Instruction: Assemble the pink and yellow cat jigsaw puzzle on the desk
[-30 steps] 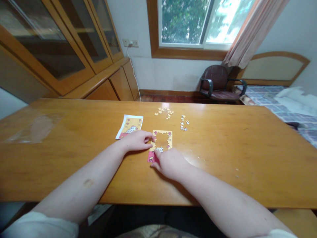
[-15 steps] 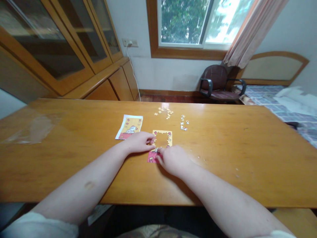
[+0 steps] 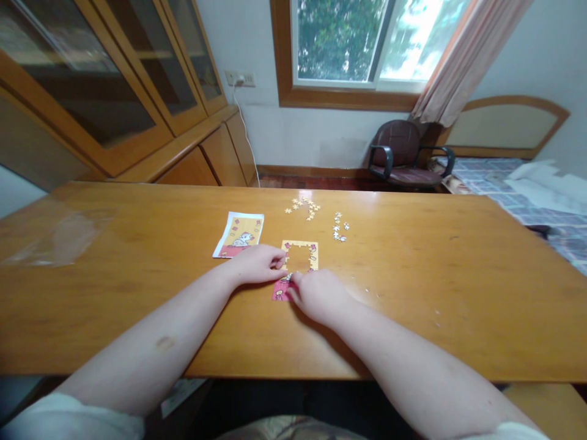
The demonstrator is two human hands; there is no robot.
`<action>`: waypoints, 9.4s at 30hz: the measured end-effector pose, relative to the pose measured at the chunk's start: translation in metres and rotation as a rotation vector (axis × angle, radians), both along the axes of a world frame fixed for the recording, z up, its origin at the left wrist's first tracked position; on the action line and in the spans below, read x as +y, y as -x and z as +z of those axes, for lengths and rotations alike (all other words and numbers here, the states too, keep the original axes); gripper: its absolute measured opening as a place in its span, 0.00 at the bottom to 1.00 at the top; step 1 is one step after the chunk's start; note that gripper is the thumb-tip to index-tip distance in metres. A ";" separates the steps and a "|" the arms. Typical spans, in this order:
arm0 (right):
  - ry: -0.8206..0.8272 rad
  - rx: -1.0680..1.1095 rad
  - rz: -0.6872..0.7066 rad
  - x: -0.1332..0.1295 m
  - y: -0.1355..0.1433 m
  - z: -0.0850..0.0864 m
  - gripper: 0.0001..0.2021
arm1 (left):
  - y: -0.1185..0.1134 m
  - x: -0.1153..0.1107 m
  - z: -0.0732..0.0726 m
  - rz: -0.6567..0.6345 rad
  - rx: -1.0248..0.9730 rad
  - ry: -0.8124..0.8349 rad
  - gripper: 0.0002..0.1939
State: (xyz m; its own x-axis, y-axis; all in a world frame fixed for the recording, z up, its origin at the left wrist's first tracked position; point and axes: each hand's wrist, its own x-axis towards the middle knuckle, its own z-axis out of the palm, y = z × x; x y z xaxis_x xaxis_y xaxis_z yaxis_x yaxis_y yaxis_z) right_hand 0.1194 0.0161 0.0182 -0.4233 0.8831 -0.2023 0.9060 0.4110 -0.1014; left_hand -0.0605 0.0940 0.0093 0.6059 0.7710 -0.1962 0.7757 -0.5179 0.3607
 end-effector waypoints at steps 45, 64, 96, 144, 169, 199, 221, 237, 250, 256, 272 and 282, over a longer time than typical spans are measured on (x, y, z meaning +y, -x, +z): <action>-0.306 0.073 -0.647 0.094 -0.109 -0.035 0.20 | 0.003 0.000 0.006 0.041 0.079 -0.028 0.21; -0.262 0.110 -0.560 0.103 -0.099 -0.056 0.30 | 0.004 0.002 0.001 0.001 -0.078 0.011 0.18; -0.409 0.247 -0.612 0.103 -0.115 -0.049 0.14 | 0.003 0.002 -0.003 -0.013 -0.129 -0.052 0.15; -0.006 0.439 -0.348 0.059 -0.071 -0.002 0.08 | 0.002 0.002 -0.004 0.015 -0.143 -0.029 0.16; 0.112 0.503 -0.072 0.041 -0.032 -0.015 0.07 | 0.001 0.001 -0.003 -0.008 -0.110 -0.052 0.15; 0.181 0.168 0.049 0.033 -0.044 0.011 0.16 | -0.006 -0.017 0.004 -0.282 -0.139 0.023 0.15; 0.174 0.182 0.045 0.031 -0.038 0.009 0.15 | -0.010 -0.024 0.007 -0.339 -0.012 -0.141 0.12; -0.259 0.109 -0.607 0.079 -0.093 -0.023 0.14 | -0.004 -0.006 -0.002 -0.128 -0.097 -0.093 0.15; -0.275 0.204 -0.485 0.085 -0.087 -0.037 0.10 | -0.005 -0.006 0.000 -0.115 -0.110 -0.070 0.15; -0.326 0.180 -0.495 0.085 -0.081 -0.036 0.12 | -0.006 -0.006 0.001 -0.115 -0.108 -0.054 0.15; -0.326 0.352 -0.443 0.089 -0.089 -0.046 0.15 | -0.004 -0.006 0.000 -0.113 -0.118 -0.054 0.15; -0.203 0.402 -0.334 0.089 -0.089 -0.045 0.15 | -0.004 -0.006 0.001 -0.115 -0.108 -0.059 0.15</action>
State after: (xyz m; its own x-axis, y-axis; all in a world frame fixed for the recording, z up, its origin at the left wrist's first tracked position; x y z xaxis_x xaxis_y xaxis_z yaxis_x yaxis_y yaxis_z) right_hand 0.2080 0.1055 -0.0264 -0.1222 0.9869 0.1055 0.8968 0.1553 -0.4143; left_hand -0.0564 0.0879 0.0105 0.7059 0.7036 -0.0816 0.6685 -0.6237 0.4052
